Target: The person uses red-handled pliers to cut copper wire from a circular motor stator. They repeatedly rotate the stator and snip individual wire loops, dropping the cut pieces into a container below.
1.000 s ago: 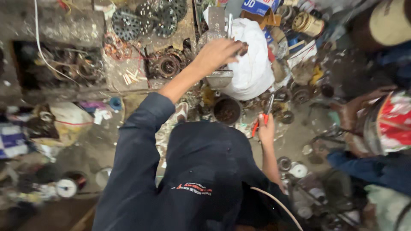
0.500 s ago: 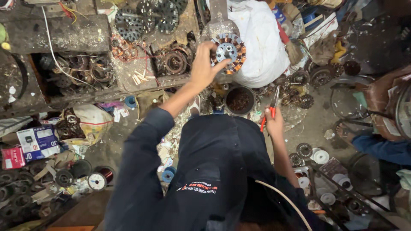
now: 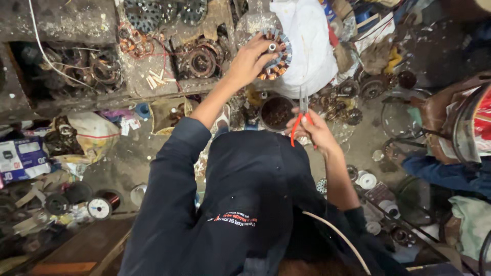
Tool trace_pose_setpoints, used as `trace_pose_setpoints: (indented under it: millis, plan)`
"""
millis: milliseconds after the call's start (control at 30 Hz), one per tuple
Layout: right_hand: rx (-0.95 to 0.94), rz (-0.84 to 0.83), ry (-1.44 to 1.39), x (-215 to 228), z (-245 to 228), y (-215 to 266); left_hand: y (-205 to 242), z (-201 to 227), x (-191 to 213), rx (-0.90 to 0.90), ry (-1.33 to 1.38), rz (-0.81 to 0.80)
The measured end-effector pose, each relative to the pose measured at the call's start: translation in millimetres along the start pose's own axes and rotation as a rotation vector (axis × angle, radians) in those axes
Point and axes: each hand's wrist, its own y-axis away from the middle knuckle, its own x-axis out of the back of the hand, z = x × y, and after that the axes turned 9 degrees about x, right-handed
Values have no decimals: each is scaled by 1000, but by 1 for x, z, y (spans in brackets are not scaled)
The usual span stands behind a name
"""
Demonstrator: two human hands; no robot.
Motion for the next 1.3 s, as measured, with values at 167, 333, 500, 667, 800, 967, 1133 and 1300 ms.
trace_pose_setpoints:
  millis: [167, 333, 500, 667, 800, 967, 1133, 1300]
  plan:
    - [-68, -193, -107, -9, -34, -26, -4, 9, -9, -60, -190, 146]
    - [-132, -271, -152, 5, -47, -52, -21, 13, -20, -44, -220, 211]
    - [-237, -373, -278, 29, -51, -68, -27, 4, -26, 7, -285, 192]
    - [-345, -457, -248, 57, -59, -76, -29, 1, -26, -79, -292, 141]
    - [-363, -464, -281, 63, -57, -83, -28, 4, -22, -44, -257, 89]
    - [-310, -423, -193, 55, -64, -72, -30, 5, -27, -49, -219, 125]
    - [-305, -320, 51, 49, -67, -69, -29, -1, -27, -86, -256, 170]
    - [-345, -427, -235, 62, -68, -75, -30, 0, -28, -111, -204, 152]
